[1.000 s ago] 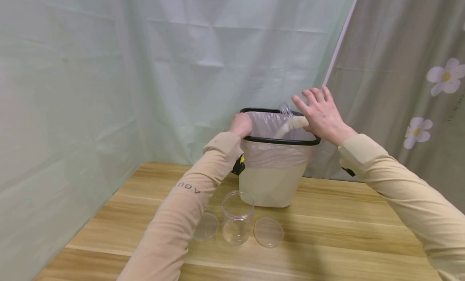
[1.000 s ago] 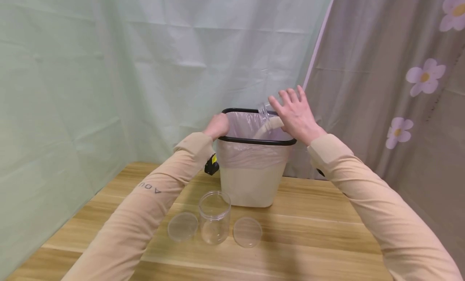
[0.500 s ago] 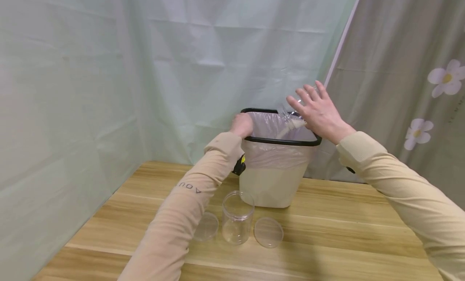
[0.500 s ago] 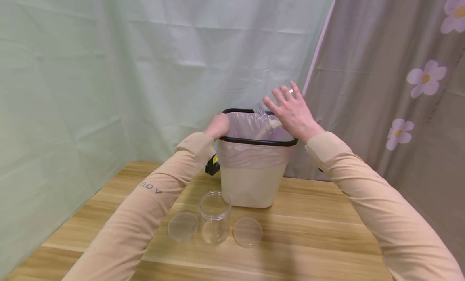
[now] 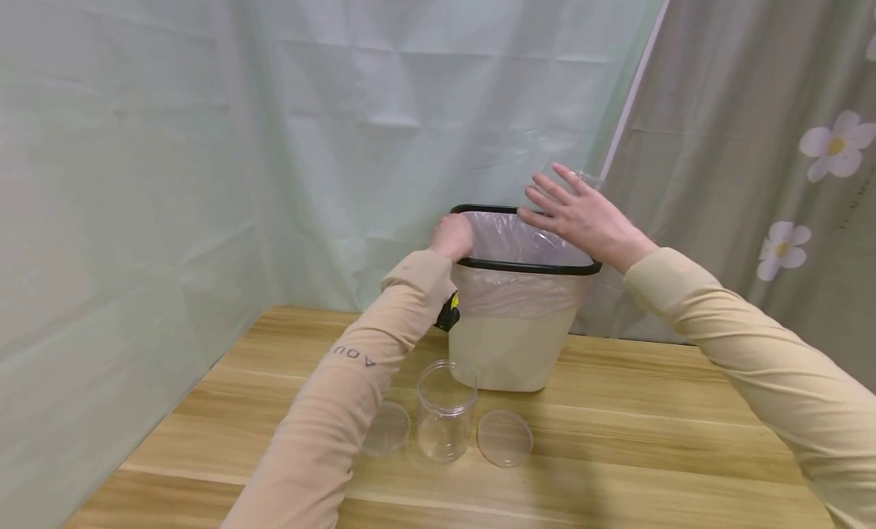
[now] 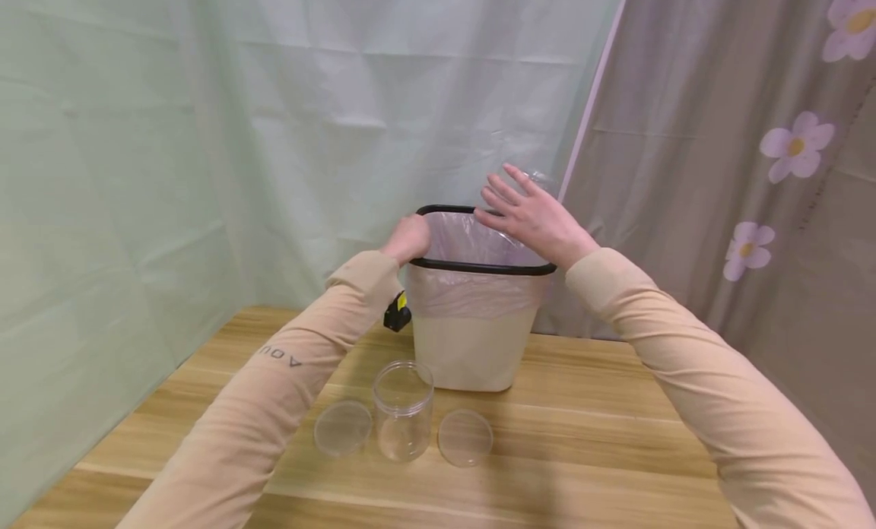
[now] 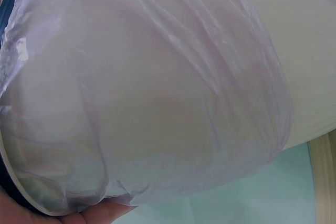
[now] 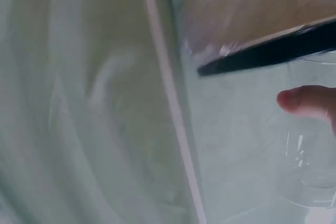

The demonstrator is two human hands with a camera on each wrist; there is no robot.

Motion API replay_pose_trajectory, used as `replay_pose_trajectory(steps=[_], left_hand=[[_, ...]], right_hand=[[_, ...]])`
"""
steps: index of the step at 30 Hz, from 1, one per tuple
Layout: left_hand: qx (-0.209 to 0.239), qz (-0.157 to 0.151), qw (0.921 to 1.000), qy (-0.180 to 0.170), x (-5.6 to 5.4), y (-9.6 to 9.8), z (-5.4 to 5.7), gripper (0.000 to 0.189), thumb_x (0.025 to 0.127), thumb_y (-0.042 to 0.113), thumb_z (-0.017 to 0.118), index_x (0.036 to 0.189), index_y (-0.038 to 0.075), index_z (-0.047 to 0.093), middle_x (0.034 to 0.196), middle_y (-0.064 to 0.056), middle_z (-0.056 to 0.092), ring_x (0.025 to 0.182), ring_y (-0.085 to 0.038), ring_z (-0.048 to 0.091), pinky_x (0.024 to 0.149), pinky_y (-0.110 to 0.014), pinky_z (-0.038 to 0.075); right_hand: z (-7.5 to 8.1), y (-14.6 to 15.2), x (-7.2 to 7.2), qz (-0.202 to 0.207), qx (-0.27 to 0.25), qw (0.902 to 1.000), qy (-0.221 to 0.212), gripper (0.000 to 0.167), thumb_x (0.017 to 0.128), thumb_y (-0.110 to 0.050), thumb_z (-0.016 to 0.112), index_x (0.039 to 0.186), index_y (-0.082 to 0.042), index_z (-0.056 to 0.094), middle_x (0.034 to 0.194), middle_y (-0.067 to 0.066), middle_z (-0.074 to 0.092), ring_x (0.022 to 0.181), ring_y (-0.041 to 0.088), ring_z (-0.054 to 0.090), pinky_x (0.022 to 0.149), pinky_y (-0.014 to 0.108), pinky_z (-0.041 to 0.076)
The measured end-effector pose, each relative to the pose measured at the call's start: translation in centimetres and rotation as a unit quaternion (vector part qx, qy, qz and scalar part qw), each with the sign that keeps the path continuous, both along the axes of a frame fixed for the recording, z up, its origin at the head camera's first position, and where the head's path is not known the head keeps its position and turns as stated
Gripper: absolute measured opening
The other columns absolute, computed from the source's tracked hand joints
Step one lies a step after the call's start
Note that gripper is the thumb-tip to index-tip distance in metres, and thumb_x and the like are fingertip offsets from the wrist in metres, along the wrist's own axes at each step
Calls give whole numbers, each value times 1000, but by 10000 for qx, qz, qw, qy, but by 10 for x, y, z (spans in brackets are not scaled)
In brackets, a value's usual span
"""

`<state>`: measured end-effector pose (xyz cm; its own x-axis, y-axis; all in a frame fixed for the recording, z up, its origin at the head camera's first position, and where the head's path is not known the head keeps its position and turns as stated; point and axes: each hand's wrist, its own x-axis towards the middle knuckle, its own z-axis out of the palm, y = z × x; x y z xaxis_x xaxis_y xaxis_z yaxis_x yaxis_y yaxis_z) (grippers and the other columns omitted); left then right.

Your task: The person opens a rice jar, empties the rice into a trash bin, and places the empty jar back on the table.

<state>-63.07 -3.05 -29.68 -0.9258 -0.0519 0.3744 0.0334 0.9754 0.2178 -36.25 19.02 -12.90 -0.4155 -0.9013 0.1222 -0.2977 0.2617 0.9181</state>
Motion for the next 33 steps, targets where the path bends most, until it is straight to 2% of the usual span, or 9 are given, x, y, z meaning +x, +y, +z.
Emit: replay_pose_trajectory(steps=[4,7,9,12,13,16,20,27,33], left_hand=[[-44,-87,9999,-36,49,2,23,26,83,15,50,103,0,58,100,-16,55,88,-30,55,64,-40,48],[-66,-111,9999,-97,77,3,34,30,84,14,49,108,-2,56,102,-17,55,90,-30,55,67,-38,48],[-100,-115,9998,-124,87,1,38,30,85,13,47,109,-3,56,103,-17,55,90,-29,55,69,-38,48],[-142,-129,9998,107,86,-2,36,27,82,12,48,102,-2,58,97,-16,56,86,-29,55,67,-39,48],[-60,-120,9999,-78,84,-3,35,30,85,15,46,107,-2,57,101,-18,55,90,-31,54,70,-40,47],[5,-104,9999,-85,77,-7,32,32,85,17,46,107,-2,57,103,-19,55,91,-33,54,69,-41,47],[-52,-101,9997,-197,80,-11,36,33,87,16,44,112,-2,55,108,-19,54,95,-32,53,70,-40,47],[-73,-43,9998,-168,81,-12,36,28,86,13,45,108,-1,57,104,-17,54,93,-31,53,71,-40,46],[38,-104,9991,-403,89,-12,41,33,90,14,41,116,-1,54,113,-17,52,99,-31,51,73,-40,46]], right_hand=[[-4,-1,-1,403,-684,9964,-293,80,64,10,75,133,-13,43,135,20,33,128,36,18,101,49,0],[-7,-2,-1,319,-346,9988,-117,79,66,9,73,135,-14,42,138,18,32,129,34,16,101,48,-1],[-9,-4,-1,177,150,9997,82,82,66,6,75,137,-16,39,140,17,29,131,34,13,101,48,-2],[-10,-3,0,93,421,9990,118,85,66,4,76,138,-17,36,142,16,27,131,33,10,101,48,-4],[-10,-3,0,120,390,9991,109,86,66,4,76,138,-17,36,142,16,26,131,33,10,101,48,-3],[-10,-4,-2,376,78,9993,9,83,65,7,75,137,-16,39,140,17,29,131,33,12,101,48,-1],[-10,-5,-4,632,-321,9974,-94,81,64,10,75,134,-14,42,137,19,31,130,34,15,101,49,1],[-13,-7,-3,259,724,9959,479,81,71,-2,74,140,-17,34,142,18,25,131,36,7,100,51,-1],[-14,-5,-3,467,112,9987,142,81,67,5,75,137,-16,39,140,17,28,131,34,11,101,49,0]])
